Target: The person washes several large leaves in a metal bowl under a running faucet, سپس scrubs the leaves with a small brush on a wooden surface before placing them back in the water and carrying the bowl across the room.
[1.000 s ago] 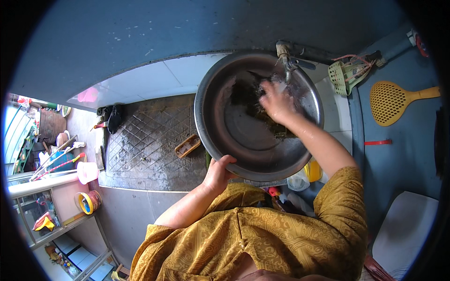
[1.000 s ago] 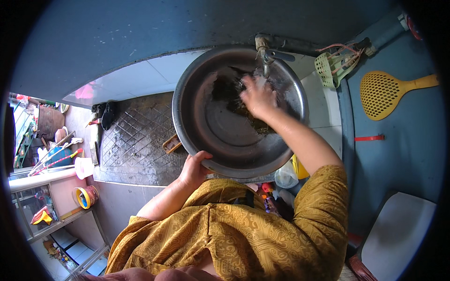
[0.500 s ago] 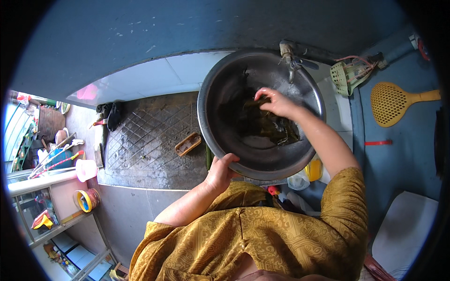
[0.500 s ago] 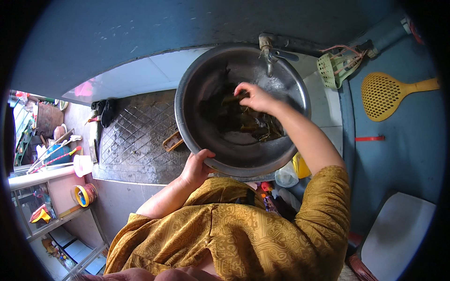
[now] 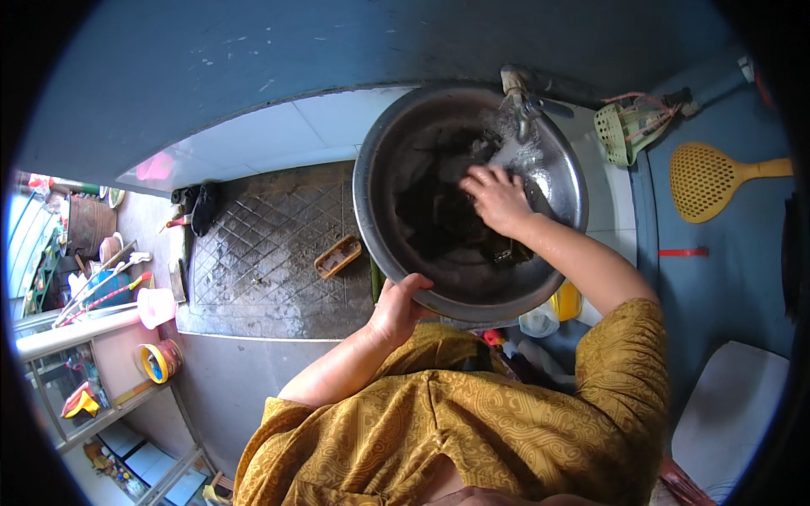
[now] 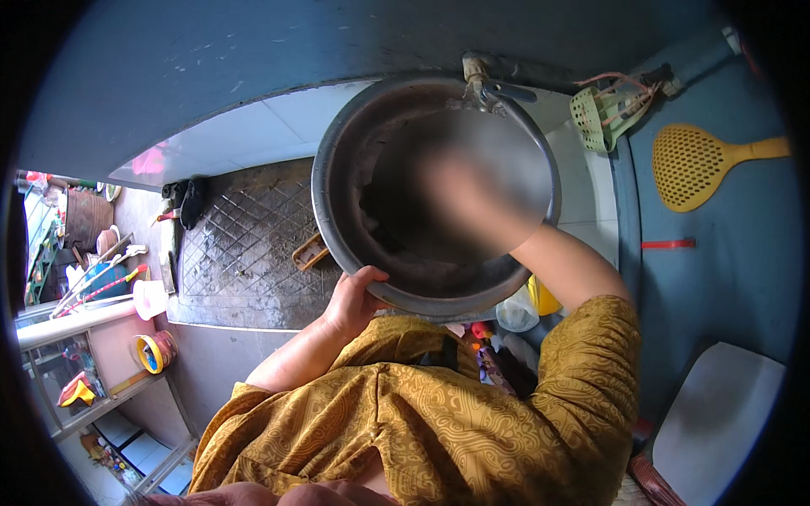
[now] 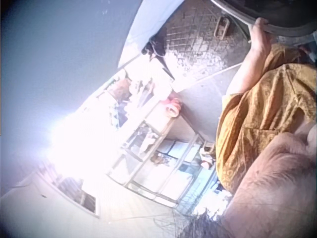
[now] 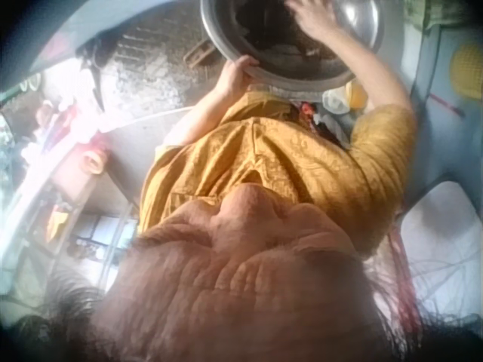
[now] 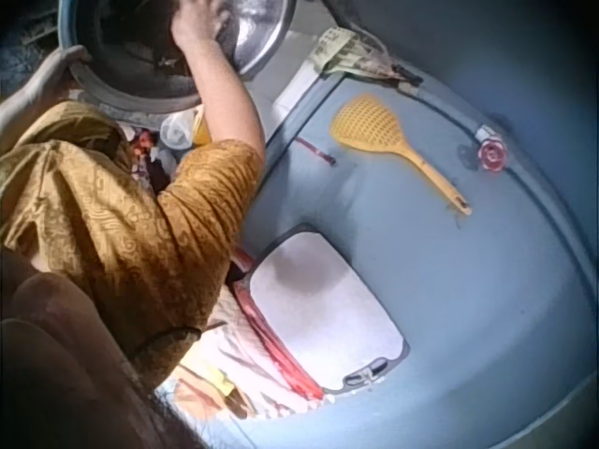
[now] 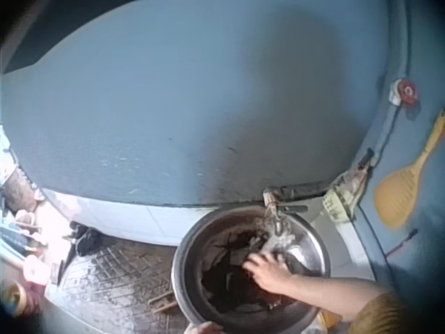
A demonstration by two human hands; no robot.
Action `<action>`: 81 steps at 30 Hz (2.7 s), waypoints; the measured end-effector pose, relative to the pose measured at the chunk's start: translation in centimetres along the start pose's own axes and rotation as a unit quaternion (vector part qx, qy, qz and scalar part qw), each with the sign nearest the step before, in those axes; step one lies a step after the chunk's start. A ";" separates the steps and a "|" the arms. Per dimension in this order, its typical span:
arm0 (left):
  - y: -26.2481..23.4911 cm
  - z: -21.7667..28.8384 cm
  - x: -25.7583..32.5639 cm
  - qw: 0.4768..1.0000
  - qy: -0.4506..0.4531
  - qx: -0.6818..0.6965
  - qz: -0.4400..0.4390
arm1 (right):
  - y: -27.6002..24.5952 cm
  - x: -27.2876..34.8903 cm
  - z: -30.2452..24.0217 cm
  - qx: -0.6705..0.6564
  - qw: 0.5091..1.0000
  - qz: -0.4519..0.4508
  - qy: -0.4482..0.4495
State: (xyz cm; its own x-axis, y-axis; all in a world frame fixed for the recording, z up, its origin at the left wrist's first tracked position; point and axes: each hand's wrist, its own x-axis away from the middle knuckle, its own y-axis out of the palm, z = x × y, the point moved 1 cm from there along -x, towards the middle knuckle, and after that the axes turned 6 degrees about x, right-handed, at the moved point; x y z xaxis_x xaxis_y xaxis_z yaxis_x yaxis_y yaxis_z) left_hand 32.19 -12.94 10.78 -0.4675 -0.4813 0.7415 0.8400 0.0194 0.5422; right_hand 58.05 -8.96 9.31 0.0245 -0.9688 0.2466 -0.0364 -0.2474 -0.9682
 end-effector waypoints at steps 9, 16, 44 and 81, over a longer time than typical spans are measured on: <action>-0.4 -0.1 -0.2 1.000 -0.010 0.012 0.010 | -3.4 -1.0 3.3 -0.700 0.686 -0.145 0.136; 0.2 -0.2 -0.1 1.000 -0.010 0.015 0.008 | -3.7 0.1 6.9 -0.657 0.729 -0.059 0.183; 1.5 -0.7 0.0 0.999 -0.033 0.000 0.003 | 3.9 -3.5 4.4 -0.436 0.891 -0.049 0.119; 1.0 -0.8 0.1 0.998 -0.053 0.013 0.009 | 3.9 -1.5 2.0 -0.010 0.996 0.018 -0.084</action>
State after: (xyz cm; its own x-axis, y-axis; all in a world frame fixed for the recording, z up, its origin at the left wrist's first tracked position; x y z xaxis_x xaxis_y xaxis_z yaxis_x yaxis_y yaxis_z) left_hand 33.19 -13.70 11.03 -0.4795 -0.3851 0.7885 0.8421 0.0508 0.5369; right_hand 59.84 -8.48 5.08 0.1899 -0.9614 0.1992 -0.0610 -0.2141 -0.9749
